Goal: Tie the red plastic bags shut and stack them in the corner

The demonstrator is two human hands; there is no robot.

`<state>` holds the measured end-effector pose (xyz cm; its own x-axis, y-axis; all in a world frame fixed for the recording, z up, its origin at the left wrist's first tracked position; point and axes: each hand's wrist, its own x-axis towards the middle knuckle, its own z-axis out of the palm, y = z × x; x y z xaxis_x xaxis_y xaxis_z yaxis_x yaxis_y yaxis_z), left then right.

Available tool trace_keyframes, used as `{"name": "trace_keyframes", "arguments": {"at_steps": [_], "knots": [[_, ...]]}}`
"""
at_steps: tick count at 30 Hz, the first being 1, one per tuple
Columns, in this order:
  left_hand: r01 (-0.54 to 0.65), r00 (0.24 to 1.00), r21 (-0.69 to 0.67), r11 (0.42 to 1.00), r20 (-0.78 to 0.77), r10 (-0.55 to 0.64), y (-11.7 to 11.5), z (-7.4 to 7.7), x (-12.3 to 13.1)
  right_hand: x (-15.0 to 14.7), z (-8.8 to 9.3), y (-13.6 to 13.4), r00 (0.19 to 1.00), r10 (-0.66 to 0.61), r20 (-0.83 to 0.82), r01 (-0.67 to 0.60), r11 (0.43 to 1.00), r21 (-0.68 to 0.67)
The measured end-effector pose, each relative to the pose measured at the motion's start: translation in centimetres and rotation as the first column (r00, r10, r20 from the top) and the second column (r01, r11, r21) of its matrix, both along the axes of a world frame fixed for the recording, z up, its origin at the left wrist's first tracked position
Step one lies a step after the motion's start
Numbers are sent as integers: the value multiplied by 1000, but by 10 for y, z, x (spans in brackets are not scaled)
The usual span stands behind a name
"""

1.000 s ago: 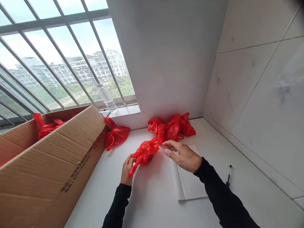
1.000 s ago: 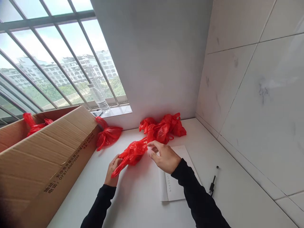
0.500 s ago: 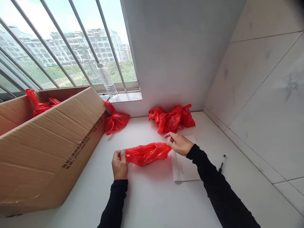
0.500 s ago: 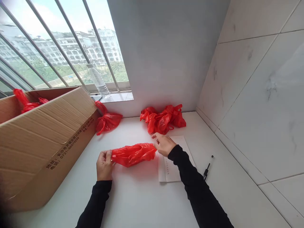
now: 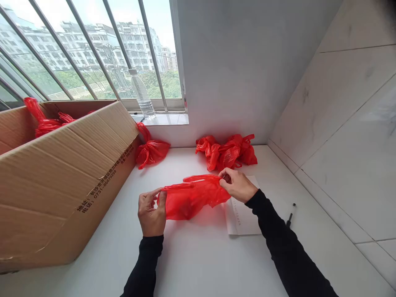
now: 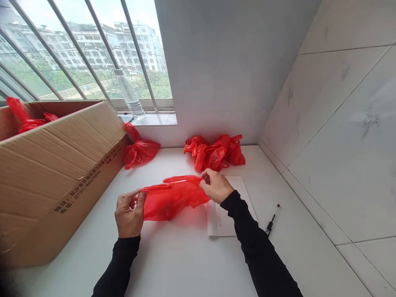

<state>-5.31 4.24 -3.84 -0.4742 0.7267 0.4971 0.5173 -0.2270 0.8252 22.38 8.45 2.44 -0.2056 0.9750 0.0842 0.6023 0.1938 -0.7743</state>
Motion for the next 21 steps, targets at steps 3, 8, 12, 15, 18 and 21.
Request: {"name": "trace_keyframes", "arguments": {"at_steps": [3,8,12,15,18,21], "knots": [[70,989,-61,996,133,-61,-6,6,3,-2,7,-7,998,-59,11,57,994,98],[222,939,-89,971,286,-189,-14,17,14,-37,20,-33,993,-72,-97,113,842,527],[336,895,-40,941,325,-306,-14,17,6,-58,14,-40,982,160,96,-186,828,529],[369,887,-41,929,315,-339,-13,14,1,-63,2,-35,939,188,289,-293,877,381],[385,888,-56,921,295,-353,-11,12,3,-64,-2,-35,928,166,334,-281,901,332],[311,925,-69,948,251,-285,-10,14,8,-64,5,-41,931,111,348,-246,894,373]]}}
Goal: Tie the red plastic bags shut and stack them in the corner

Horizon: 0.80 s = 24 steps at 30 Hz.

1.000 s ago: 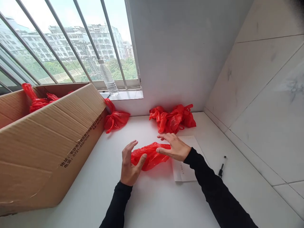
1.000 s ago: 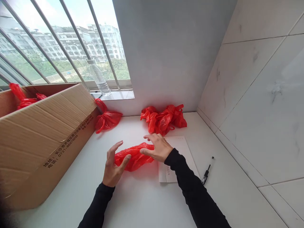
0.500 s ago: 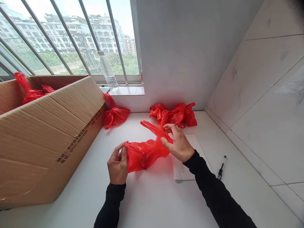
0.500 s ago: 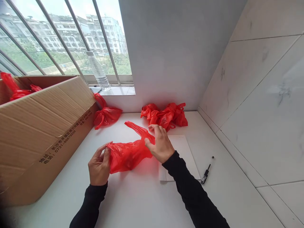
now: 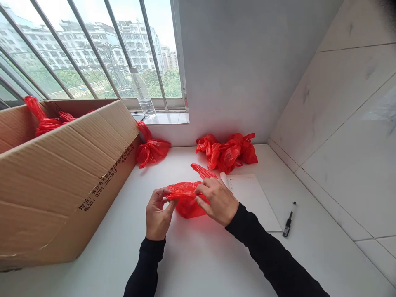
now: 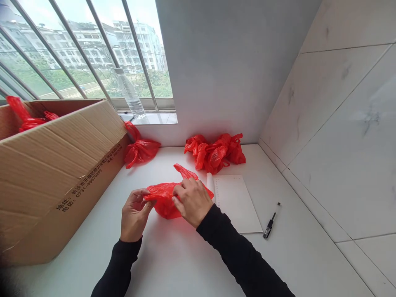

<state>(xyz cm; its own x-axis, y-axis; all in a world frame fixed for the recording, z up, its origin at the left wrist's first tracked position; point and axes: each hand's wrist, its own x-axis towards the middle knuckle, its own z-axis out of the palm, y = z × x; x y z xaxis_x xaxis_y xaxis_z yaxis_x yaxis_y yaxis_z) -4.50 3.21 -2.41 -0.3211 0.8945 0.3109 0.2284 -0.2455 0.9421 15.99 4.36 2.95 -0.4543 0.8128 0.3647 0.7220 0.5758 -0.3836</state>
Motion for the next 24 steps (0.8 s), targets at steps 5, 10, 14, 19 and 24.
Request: {"name": "trace_keyframes", "arguments": {"at_steps": [5,10,14,19,24], "knots": [[-290,953,0,957,-92,289,-7,8,3,0,15,-12,1000,-3,31,4,999,-46],[-17,954,-153,988,293,62,-11,12,7,-2,18,-18,973,31,227,34,961,-275],[282,773,-120,952,616,-151,-8,13,9,-6,12,-16,948,-52,315,169,918,-358],[446,612,-183,876,777,-149,-11,21,9,-8,7,-7,914,-167,371,305,885,-352],[413,729,-247,877,666,-157,-14,24,8,-8,-2,1,903,-155,401,296,901,-319]]}}
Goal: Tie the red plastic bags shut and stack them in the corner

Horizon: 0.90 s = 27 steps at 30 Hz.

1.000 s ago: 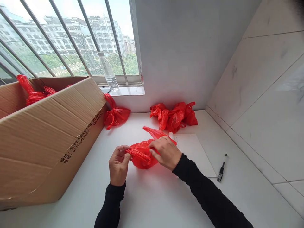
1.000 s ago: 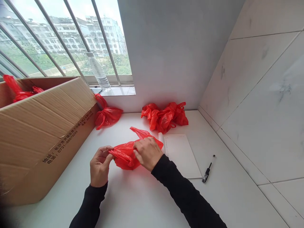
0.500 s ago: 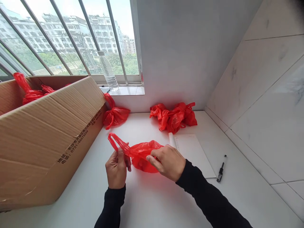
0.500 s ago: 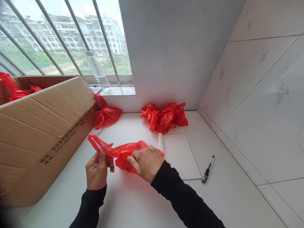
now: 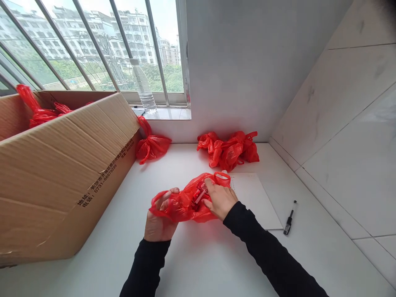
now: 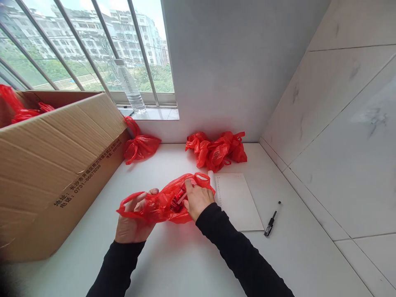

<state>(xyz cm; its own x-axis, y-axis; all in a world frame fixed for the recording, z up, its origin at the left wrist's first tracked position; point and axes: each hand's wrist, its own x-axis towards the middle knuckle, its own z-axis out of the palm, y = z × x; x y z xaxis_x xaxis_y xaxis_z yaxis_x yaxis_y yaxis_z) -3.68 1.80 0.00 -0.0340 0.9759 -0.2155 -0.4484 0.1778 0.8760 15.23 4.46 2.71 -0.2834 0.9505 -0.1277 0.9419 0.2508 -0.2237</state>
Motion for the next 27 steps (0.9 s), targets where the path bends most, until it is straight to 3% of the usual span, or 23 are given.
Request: {"name": "trace_keyframes", "arguments": {"at_steps": [4,6,8,12,16,18,22,27], "knots": [[-12,957,1,1000,-289,11,0,-8,2,-1,-8,2,999,43,30,-43,999,12],[-54,875,41,998,-479,67,2,-14,2,-3,-10,2,997,79,26,-79,997,19],[-100,808,93,991,-574,135,5,-20,0,-4,-11,1,988,148,36,-149,988,39],[-206,815,139,969,-523,249,12,-28,-11,-6,-13,-1,971,227,79,-229,973,26],[-211,874,109,971,-424,237,13,-26,-18,-8,-15,-4,977,198,78,-197,980,-16],[-208,878,95,974,-421,229,14,-24,-19,-11,-16,-5,967,250,54,-252,967,44],[-235,823,90,968,-511,247,19,-26,-20,-20,-23,-6,894,448,-6,-445,888,116],[-342,719,151,927,-593,362,21,-38,-29,-22,-35,-7,918,396,-23,-395,918,27]]}}
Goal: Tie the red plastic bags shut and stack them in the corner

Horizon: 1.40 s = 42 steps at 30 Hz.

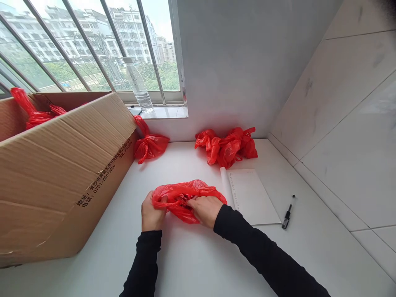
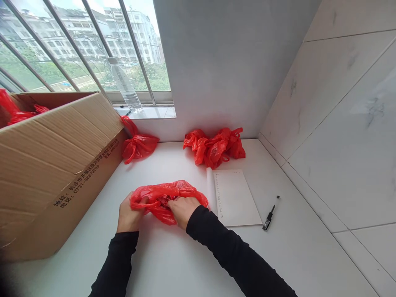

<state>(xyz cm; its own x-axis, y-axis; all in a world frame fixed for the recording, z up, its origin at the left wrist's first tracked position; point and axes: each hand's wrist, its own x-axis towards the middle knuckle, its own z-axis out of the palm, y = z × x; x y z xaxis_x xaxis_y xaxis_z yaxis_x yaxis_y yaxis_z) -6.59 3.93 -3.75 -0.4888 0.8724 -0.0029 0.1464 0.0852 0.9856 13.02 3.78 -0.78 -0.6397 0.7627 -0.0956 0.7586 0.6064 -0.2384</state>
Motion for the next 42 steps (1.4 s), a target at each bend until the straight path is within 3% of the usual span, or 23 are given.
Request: {"name": "trace_keyframes", "arguments": {"at_steps": [3,9,17,25,37,42], "knots": [[-9,1000,20,1000,20,8,-1,-1,-1,1,-1,-1,999,-46,17,46,999,-10],[171,963,0,985,211,-167,-2,5,11,-1,2,-4,1000,-2,-15,1,999,-40],[75,966,108,991,238,-99,-3,4,7,4,12,-4,999,-53,-12,53,997,-49],[147,935,213,966,289,-206,-6,6,13,20,24,6,986,-168,4,168,985,-43],[208,932,301,931,228,-282,-7,4,18,36,22,16,971,-235,35,237,970,-53],[118,982,435,893,81,-169,-11,6,17,32,32,14,945,-305,-119,304,952,-20]]}}
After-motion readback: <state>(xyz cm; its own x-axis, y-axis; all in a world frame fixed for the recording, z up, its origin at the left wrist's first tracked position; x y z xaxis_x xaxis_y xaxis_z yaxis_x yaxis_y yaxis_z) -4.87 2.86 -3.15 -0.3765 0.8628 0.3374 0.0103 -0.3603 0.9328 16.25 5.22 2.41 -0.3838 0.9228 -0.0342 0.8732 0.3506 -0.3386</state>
